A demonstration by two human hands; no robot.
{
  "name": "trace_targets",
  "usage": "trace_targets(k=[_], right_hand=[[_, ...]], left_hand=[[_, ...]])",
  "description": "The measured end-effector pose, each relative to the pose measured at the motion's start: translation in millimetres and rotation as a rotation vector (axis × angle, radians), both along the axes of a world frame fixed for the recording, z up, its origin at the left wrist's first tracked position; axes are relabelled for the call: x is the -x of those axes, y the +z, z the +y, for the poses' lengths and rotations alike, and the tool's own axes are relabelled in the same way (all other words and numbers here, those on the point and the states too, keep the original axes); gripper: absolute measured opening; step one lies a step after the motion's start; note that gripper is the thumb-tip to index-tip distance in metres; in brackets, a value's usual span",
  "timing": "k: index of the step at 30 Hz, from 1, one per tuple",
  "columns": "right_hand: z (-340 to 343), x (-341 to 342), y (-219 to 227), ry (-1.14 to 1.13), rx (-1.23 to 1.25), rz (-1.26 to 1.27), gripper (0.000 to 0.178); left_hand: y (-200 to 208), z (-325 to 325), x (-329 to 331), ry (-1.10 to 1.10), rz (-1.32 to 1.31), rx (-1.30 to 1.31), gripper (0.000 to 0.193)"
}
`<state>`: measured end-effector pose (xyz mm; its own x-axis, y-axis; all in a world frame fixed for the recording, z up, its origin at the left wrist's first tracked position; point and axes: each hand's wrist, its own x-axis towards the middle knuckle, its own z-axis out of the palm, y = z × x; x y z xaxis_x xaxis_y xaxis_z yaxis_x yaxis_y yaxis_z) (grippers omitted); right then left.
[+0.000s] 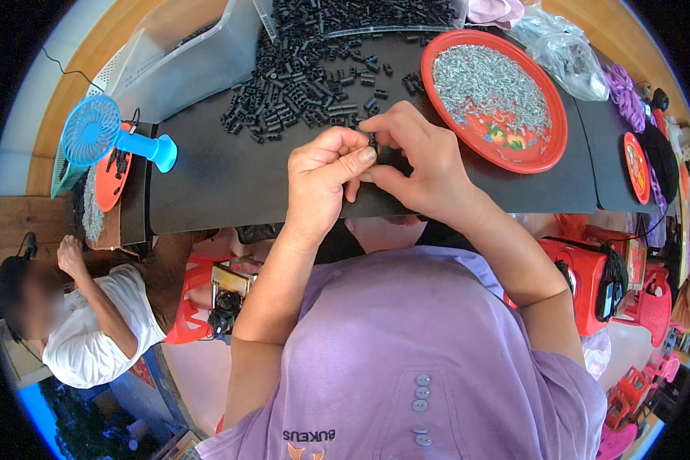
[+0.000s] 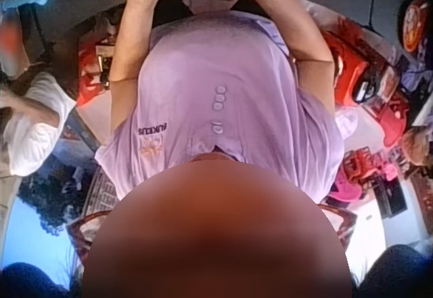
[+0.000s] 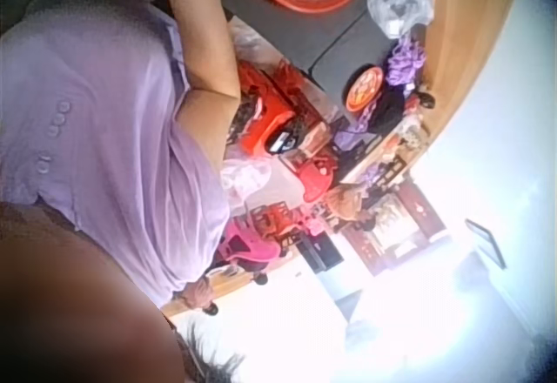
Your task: The person assembles components by picking small metal pins from a plate, taking black plastic pieces, and inserting the pins into the plastic pieces by hand.
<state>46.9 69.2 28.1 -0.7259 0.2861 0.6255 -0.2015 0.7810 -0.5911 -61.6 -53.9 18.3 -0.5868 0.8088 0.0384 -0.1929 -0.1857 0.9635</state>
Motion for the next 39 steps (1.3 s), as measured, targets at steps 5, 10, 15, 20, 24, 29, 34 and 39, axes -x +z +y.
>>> trace_targets(k=[5,10,15,20,24,29,34,39], right_hand=[[0.1,3.0,-3.1,-0.046,-0.077,0.024,0.031],[3.2,3.1,-0.3,-0.084,-0.221,0.035,0.029],[4.0,-1.1,2.2,-0.115,-0.355,0.079,0.028],[2.0,-3.4,0.3,-0.136,-0.415,0.113,0.028],[2.4,-3.3,-1.3,-0.141,-0.439,0.136,0.028],[3.4,-3.6,-3.7,-0.139,-0.44,0.142,0.028],[3.2,2.3,-5.0,-0.062,-0.389,0.185,0.031],[-2.7,-17.9,15.6,-0.019,-0.081,-0.015,0.042]], left_hand=[[-4.3,1.3,3.1,-0.026,0.043,-0.025,0.008],[-0.6,2.3,1.8,-0.028,0.056,-0.057,0.009],[1.1,1.1,1.1,-0.01,-0.033,-0.079,0.013],[0.8,-0.5,2.0,-0.035,-0.016,-0.093,0.014],[0.9,-0.6,2.1,-0.038,-0.008,-0.092,0.015],[2.4,-0.3,2.0,-0.049,-0.002,-0.097,0.014],[1.0,-2.1,0.6,-0.055,0.102,-0.065,0.003],[51.6,-15.6,20.5,0.303,0.473,-0.021,0.005]])
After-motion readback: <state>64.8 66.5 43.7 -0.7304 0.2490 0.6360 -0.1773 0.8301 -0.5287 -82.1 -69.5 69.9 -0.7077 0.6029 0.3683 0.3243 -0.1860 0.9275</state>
